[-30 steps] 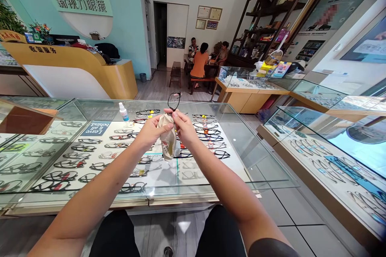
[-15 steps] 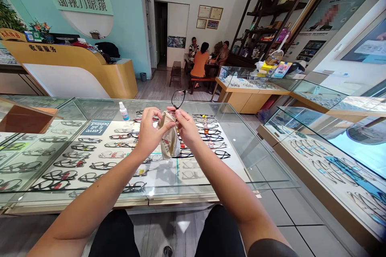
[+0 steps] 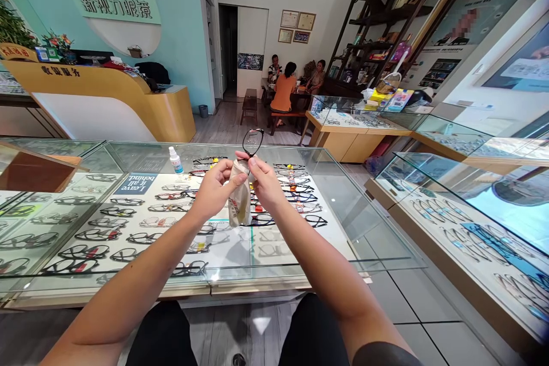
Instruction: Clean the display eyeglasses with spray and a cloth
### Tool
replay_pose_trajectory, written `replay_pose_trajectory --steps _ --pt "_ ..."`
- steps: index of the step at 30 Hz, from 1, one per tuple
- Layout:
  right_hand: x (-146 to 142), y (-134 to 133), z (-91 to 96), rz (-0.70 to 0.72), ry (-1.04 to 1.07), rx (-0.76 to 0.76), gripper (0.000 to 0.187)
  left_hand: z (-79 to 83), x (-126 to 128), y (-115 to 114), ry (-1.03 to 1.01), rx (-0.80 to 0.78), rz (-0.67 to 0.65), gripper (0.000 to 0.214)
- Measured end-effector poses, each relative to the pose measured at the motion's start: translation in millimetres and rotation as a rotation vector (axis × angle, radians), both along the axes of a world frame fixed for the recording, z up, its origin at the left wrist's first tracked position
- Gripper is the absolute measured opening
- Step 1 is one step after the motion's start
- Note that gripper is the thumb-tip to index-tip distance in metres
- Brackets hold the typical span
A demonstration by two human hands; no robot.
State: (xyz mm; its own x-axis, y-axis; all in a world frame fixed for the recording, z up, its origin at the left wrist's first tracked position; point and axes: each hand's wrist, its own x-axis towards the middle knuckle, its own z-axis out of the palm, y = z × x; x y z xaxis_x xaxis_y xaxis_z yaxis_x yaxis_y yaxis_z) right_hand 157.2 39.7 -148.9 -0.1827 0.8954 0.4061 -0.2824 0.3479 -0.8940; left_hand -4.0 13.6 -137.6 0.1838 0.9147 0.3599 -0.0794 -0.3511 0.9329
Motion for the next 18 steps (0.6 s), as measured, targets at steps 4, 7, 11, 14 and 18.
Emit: replay_pose_trajectory --steps 4,7,11,14,18 --pt "0.3 0.5 0.1 0.008 -0.009 0.016 0.059 5.0 -1.5 -0.1 -0.016 0.039 0.026 0.048" --pt "0.2 0.8 -0.5 0.016 -0.003 0.021 0.055 8.6 -2.5 0.2 -0.025 0.052 0.016 0.048" --pt "0.4 -1.5 0.7 0.023 0.008 0.02 0.054 9.5 -3.1 0.5 -0.034 -0.046 -0.07 0.054" --pt "0.5 -3.1 2.1 0.004 -0.015 0.023 0.059 10.4 -2.2 -0.1 -0.025 -0.106 -0.129 0.058" --pt "-1.8 -2.5 -0.2 0.0 -0.048 0.038 0.064 13.5 0.7 -2.2 -0.04 -0.073 -0.105 0.06"
